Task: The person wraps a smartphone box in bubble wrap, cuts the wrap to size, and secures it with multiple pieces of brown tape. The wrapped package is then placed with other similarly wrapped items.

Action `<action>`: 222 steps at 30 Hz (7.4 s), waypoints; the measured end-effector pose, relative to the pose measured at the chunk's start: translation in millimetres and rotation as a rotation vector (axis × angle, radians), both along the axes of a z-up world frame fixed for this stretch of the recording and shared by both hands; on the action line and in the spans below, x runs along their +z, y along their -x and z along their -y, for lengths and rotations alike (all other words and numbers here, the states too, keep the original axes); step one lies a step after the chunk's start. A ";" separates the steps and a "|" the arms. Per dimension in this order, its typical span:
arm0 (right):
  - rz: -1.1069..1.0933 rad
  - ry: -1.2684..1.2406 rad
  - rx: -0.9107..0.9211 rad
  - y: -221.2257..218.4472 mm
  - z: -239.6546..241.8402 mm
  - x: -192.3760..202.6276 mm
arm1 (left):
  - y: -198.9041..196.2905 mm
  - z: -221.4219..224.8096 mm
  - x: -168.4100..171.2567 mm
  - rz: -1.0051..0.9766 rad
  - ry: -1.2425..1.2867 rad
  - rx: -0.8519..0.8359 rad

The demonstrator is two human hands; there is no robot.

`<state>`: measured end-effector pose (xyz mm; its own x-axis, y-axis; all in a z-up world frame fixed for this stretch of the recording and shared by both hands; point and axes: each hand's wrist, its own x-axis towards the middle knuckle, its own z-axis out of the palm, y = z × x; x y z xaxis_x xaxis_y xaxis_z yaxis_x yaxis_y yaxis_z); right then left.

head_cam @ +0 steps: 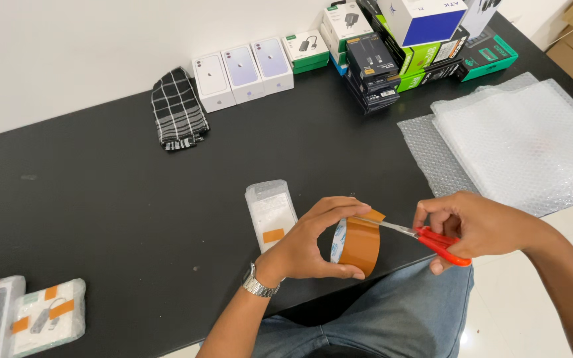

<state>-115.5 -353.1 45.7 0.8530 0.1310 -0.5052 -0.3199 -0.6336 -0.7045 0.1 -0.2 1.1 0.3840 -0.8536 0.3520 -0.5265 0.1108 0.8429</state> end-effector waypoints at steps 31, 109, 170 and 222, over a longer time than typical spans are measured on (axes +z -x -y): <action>-0.171 0.365 -0.508 21.9 41.6 -93.9 | -43.4 88.3 -74.6 0.046 -0.307 -0.030; 0.927 -0.519 -0.655 -92.6 -226.1 -195.2 | -10.5 -76.5 -125.9 -0.428 0.256 0.889; 0.922 -0.471 -0.422 -87.8 -202.4 -150.5 | -4.7 -83.8 -42.6 -0.248 0.187 0.939; 1.095 -0.090 0.182 -106.8 -184.3 -91.8 | -27.6 -118.3 -65.8 0.534 0.005 0.645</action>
